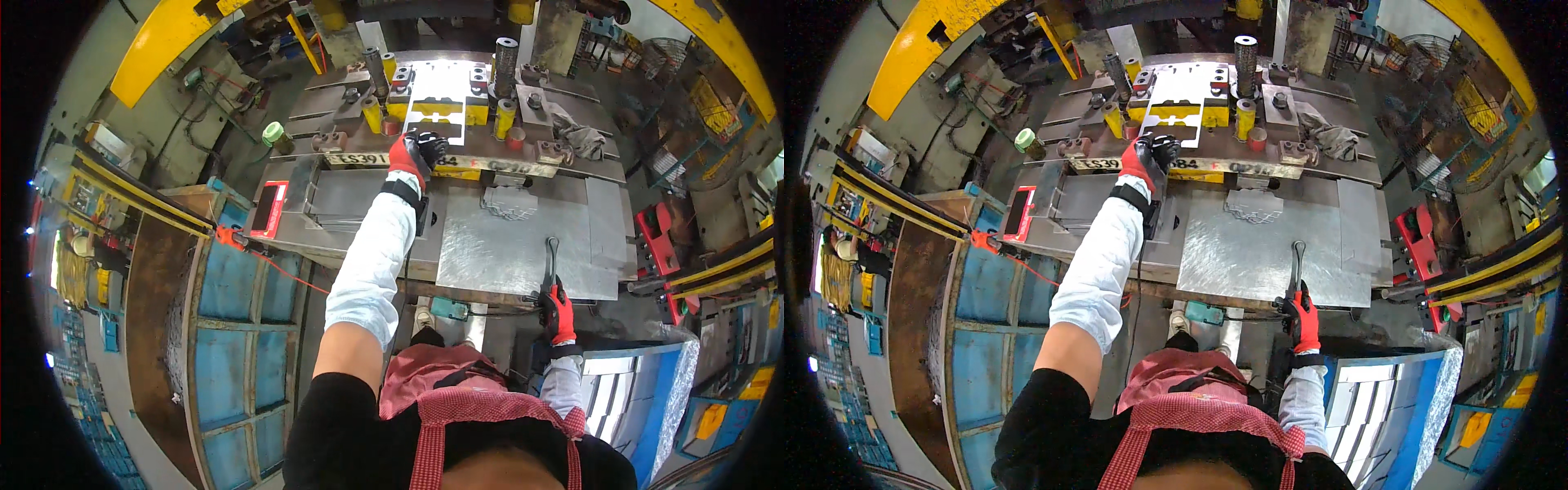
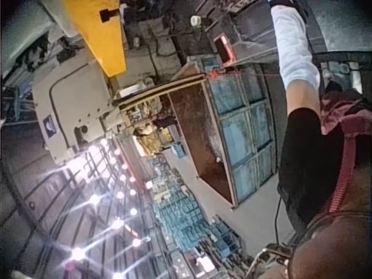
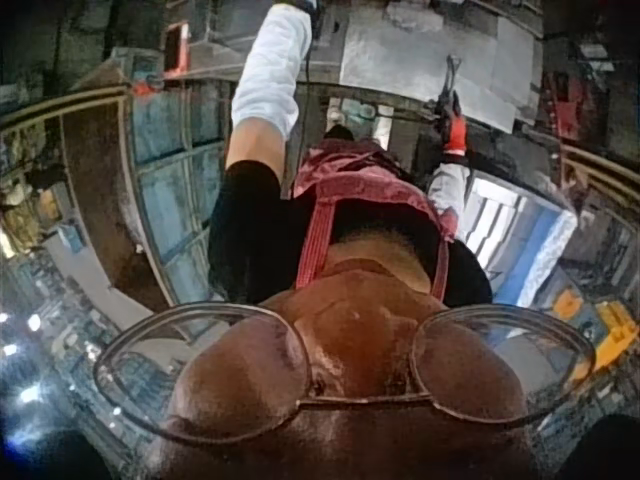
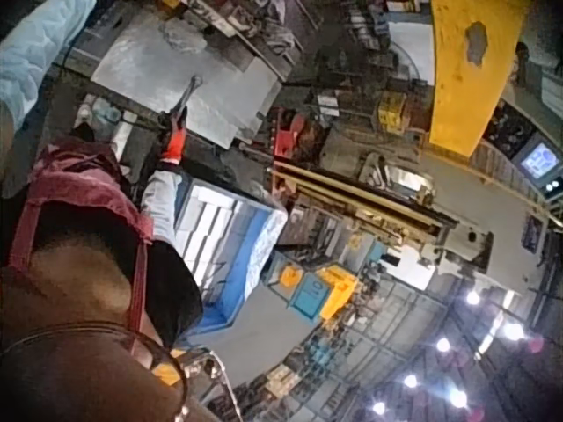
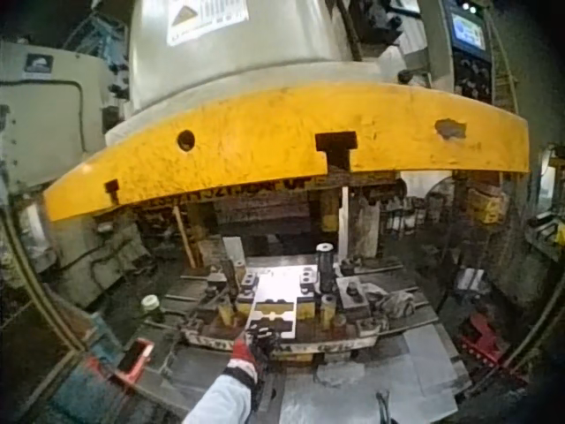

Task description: Operate a manual metal stamping press to punch shapes out of sheet metal.

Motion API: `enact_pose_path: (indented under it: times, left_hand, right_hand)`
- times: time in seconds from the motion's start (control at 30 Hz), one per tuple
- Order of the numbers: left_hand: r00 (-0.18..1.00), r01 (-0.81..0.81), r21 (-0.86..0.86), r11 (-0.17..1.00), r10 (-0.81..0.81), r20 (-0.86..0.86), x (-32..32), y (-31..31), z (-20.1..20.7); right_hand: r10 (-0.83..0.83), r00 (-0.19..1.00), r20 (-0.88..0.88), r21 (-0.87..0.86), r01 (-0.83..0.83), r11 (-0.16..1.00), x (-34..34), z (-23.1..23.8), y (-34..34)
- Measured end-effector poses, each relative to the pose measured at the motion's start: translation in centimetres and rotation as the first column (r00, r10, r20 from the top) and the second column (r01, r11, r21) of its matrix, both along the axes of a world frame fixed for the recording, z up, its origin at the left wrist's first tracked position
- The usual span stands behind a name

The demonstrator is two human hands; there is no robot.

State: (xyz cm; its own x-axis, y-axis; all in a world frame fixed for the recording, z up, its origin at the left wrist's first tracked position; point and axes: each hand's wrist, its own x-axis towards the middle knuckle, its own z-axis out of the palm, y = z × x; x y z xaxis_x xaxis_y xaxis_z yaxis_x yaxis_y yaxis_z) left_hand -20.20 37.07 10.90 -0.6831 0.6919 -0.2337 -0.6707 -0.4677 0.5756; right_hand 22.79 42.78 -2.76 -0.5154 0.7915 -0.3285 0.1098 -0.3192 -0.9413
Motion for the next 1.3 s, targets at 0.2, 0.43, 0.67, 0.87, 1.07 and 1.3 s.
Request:
enact_pose_path:
  times: [0.2, 0.43, 0.67, 0.87, 1.07, 1.3]
  left_hand:
    - [0.999, 0.011, 0.029, 1.0, -0.009, -0.042, -1.7, -0.2, -1.8]
    - [0.998, -0.044, -0.039, 0.998, 0.042, -0.042, 0.2, 0.4, -0.1]
    - [0.996, -0.053, -0.036, 0.998, 0.05, -0.077, 0.8, 0.1, 0.3]
    - [0.999, 0.002, -0.027, 1.0, -0.003, -0.045, -0.2, 0.3, -0.9]
    - [0.992, 0.055, -0.057, 0.997, -0.061, -0.112, -1.4, 0.6, -2.1]
    - [1.0, 0.028, -0.081, 0.996, -0.029, -0.009, -1.4, 1.1, -2.2]
  right_hand:
    - [0.013, 1.0, -0.021, -0.105, -0.015, 0.994, -0.2, 1.1, 0.1]
    - [0.022, 0.998, 0.063, -0.156, -0.012, 0.988, 0.4, 1.6, 0.8]
    - [0.034, 0.996, 0.086, -0.105, -0.025, 0.994, -0.4, 4.0, 0.0]
    - [0.027, 0.999, 0.042, -0.155, -0.02, 0.988, -0.2, 3.6, -0.2]
    - [0.027, 0.997, 0.078, -0.144, -0.015, 0.989, -0.8, 6.3, -0.9]
    - [-0.003, 0.996, 0.089, -0.15, 0.017, 0.989, -1.0, 5.3, -1.0]
